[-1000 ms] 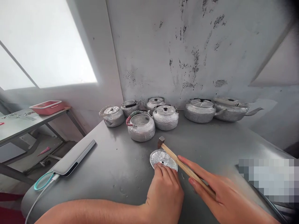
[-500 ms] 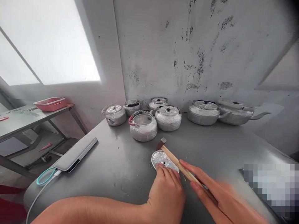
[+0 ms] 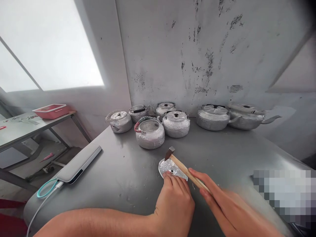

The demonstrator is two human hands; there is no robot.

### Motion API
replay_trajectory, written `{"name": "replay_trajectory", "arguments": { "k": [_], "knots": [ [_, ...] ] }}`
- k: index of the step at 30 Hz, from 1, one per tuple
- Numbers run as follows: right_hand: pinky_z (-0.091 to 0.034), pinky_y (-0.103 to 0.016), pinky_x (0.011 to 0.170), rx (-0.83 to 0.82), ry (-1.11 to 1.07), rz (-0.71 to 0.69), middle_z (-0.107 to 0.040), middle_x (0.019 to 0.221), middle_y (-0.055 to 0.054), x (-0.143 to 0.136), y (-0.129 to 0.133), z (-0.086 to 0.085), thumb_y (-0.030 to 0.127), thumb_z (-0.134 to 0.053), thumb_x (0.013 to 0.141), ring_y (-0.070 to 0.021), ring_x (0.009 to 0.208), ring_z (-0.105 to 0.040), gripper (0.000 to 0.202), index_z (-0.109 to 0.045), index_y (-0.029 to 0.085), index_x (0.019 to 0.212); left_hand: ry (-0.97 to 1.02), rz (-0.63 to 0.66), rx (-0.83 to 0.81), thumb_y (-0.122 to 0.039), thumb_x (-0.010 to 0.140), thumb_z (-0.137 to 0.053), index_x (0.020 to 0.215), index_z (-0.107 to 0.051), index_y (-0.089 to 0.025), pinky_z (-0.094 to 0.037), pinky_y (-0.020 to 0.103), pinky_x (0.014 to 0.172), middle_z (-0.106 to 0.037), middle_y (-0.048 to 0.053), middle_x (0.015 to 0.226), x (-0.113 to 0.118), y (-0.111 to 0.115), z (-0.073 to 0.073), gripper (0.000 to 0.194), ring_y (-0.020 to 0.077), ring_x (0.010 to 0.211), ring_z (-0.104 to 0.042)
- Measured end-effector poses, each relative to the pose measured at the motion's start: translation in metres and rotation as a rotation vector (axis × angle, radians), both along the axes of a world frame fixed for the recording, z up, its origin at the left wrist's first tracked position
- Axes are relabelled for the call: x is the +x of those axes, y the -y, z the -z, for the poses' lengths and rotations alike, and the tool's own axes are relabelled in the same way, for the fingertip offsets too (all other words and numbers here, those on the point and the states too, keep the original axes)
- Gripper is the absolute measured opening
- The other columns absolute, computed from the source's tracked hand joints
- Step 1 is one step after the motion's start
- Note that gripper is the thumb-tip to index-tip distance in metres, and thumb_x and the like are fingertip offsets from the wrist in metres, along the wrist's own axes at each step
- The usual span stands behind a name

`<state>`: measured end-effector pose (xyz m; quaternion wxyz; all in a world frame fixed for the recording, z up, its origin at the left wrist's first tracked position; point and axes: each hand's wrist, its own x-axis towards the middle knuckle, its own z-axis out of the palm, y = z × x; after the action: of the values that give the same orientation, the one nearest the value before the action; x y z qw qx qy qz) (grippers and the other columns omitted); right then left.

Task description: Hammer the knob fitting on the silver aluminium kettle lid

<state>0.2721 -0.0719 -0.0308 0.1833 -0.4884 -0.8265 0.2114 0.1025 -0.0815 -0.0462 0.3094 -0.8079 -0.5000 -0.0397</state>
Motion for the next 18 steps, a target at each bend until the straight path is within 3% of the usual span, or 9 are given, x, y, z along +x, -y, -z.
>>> {"name": "replay_trajectory", "arguments": {
  "k": [3,7,13,18],
  "knots": [
    [-0.06,-0.039,0.092,-0.013,0.013,-0.001,-0.068,0.134,-0.002,-0.0001,-0.0019,0.0,0.027,-0.032,0.103,-0.0233,0.117,-0.067,0.048,-0.037,0.032,0.151,-0.015,-0.003,-0.023,-0.021,0.084,-0.058,0.109,-0.073,-0.004,-0.055,0.041,0.078,-0.074,0.021,0.101,-0.0005,0.0002,-0.0017,0.034,0.0307,0.091,-0.071],
    [-0.054,-0.042,0.1,0.044,0.041,0.027,-0.06,0.144,-0.001,0.0011,-0.003,0.0025,0.028,-0.032,0.103,-0.0232,0.127,-0.06,0.049,-0.033,0.036,0.152,-0.03,-0.006,-0.025,-0.022,0.085,-0.059,0.109,-0.072,-0.004,-0.055,0.041,0.078,-0.074,0.021,0.1,-0.0009,0.0,-0.002,0.033,0.0307,0.091,-0.071],
    [-0.057,-0.042,0.095,0.055,0.086,-0.006,-0.062,0.141,-0.003,0.0019,-0.0022,0.0015,0.027,-0.029,0.103,-0.0245,0.122,-0.064,0.051,-0.031,0.035,0.153,-0.022,-0.005,0.009,-0.021,0.082,-0.059,0.107,-0.073,-0.003,-0.056,0.04,0.078,-0.074,0.021,0.1,-0.0004,-0.0004,-0.0014,0.034,0.0311,0.09,-0.072],
    [-0.06,-0.039,0.078,0.102,0.135,0.053,-0.075,0.119,-0.003,0.0033,0.0011,-0.0011,0.028,-0.037,0.099,-0.028,0.094,-0.077,0.047,-0.046,0.036,0.144,-0.033,-0.014,-0.015,-0.02,0.082,-0.06,0.108,-0.073,-0.004,-0.056,0.04,0.078,-0.074,0.02,0.098,-0.0003,-0.0001,-0.0026,0.034,0.0307,0.089,-0.071]
  ]
}}
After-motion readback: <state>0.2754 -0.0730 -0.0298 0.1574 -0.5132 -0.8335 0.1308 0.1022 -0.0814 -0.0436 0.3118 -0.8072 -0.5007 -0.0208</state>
